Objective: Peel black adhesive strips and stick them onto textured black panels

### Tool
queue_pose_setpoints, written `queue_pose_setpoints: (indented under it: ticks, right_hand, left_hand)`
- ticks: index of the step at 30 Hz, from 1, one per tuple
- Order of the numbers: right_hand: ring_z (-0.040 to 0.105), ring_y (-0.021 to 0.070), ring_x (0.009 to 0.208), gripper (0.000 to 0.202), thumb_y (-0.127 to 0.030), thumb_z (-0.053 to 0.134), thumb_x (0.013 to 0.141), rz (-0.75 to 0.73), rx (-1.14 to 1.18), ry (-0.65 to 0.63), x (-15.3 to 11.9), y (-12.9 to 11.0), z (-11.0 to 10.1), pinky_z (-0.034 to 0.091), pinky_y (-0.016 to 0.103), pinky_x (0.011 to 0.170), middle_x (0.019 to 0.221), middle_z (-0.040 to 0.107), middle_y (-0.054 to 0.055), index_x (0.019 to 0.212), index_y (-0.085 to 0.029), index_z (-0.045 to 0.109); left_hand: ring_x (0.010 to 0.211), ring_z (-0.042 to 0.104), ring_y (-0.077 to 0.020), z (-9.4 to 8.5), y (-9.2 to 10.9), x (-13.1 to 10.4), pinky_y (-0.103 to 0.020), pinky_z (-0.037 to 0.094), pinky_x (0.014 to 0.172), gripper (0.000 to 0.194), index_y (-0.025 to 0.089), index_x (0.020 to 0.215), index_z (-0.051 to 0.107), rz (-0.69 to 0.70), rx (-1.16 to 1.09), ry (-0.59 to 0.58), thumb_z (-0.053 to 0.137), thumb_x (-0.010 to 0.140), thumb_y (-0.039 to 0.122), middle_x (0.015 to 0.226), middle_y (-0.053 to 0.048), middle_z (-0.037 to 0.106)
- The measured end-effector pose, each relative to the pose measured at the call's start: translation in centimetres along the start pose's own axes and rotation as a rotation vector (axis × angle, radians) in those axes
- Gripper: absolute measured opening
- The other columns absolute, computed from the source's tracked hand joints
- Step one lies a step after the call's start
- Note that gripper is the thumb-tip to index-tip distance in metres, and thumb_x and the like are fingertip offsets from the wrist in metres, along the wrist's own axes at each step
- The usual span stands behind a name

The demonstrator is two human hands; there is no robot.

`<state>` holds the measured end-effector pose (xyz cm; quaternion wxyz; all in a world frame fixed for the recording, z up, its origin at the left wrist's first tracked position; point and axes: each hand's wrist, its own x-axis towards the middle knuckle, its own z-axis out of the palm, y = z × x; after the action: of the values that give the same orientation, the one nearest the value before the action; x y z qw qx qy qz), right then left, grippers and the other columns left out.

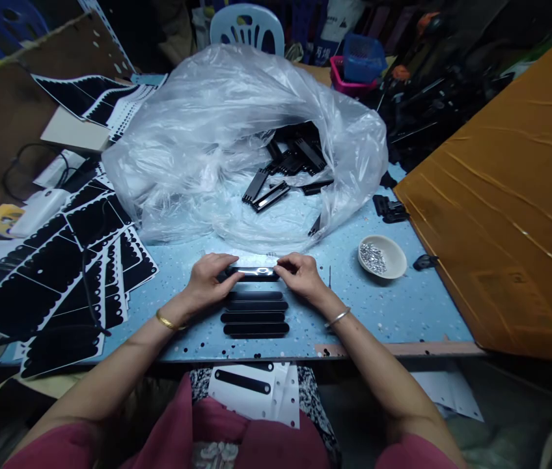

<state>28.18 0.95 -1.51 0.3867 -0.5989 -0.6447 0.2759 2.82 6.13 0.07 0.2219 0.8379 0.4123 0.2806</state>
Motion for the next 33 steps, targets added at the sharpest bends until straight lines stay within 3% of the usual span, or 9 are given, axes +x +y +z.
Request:
queue_pose_setpoints:
  ticks: [4, 8, 13, 23, 28, 33]
  right_hand:
    - [0.059, 0.0132, 0.056, 0.017, -0.034, 0.073, 0.074, -0.057, -0.031, -0.029, 0.2, -0.3, 0.5, 0.044, 0.024, 0.052, 0.069, 0.07, 0.004, 0.078, -0.017, 0.071]
    - [0.057, 0.0129, 0.057, 0.018, -0.034, 0.071, 0.076, -0.061, -0.014, -0.048, 0.4, -0.1, 1.0, 0.042, 0.024, 0.054, 0.064, 0.066, 0.002, 0.069, -0.018, 0.07]
    - [0.056, 0.0126, 0.056, 0.021, -0.032, 0.069, 0.078, -0.027, -0.013, -0.092, 0.6, 0.1, 1.2, 0.04, 0.025, 0.054, 0.06, 0.064, 0.001, 0.062, -0.019, 0.068]
    - [0.055, 0.0144, 0.054, 0.032, -0.031, 0.058, 0.084, -0.015, -0.134, 0.047, 0.2, 0.4, 1.9, 0.04, 0.028, 0.056, 0.056, 0.061, 0.002, 0.053, -0.02, 0.056]
    - [0.063, 0.0162, 0.063, 0.035, -0.039, 0.049, 0.091, 0.113, 0.075, 0.018, 0.2, 0.0, 0.8, 0.046, 0.027, 0.06, 0.067, 0.07, 0.004, 0.07, -0.018, 0.068]
    - [0.057, 0.0146, 0.056, 0.03, -0.044, 0.07, 0.076, 0.07, -0.054, 0.007, 0.3, -0.4, 1.5, 0.04, 0.027, 0.054, 0.06, 0.064, 0.003, 0.061, -0.018, 0.066]
  left_hand:
    - [0.087, 0.065, -0.0267, 1.3, 1.1, 2.0, -0.038, 0.046, 0.081, 0.042, 0.017, 0.105, 0.07, 0.116, 0.128, -0.277, 0.075, 0.073, 0.044, 0.09, -0.011, 0.072]
    - [0.081, 0.063, -0.0231, 2.3, 1.1, 3.4, -0.035, 0.043, 0.077, 0.019, 0.018, 0.091, 0.072, 0.187, 0.186, -0.488, 0.066, 0.081, 0.033, 0.082, -0.008, 0.071]
    - [0.08, 0.061, -0.0223, 2.5, 0.8, 3.5, -0.035, 0.042, 0.077, 0.015, 0.017, 0.085, 0.071, 0.194, 0.148, -0.481, 0.065, 0.081, 0.031, 0.084, -0.007, 0.071]
    - [0.082, 0.062, -0.0241, 2.8, 0.7, 3.3, -0.037, 0.043, 0.078, 0.014, 0.017, 0.083, 0.071, 0.175, 0.139, -0.451, 0.067, 0.078, 0.03, 0.084, -0.008, 0.072]
    - [0.082, 0.061, -0.024, 2.9, 0.8, 3.2, -0.037, 0.044, 0.077, 0.017, 0.017, 0.088, 0.072, 0.188, 0.159, -0.445, 0.067, 0.078, 0.029, 0.086, -0.008, 0.072]
    - [0.081, 0.061, -0.0246, 3.0, 0.8, 3.0, -0.037, 0.043, 0.075, 0.015, 0.015, 0.083, 0.071, 0.193, 0.166, -0.438, 0.067, 0.078, 0.029, 0.082, -0.01, 0.07]
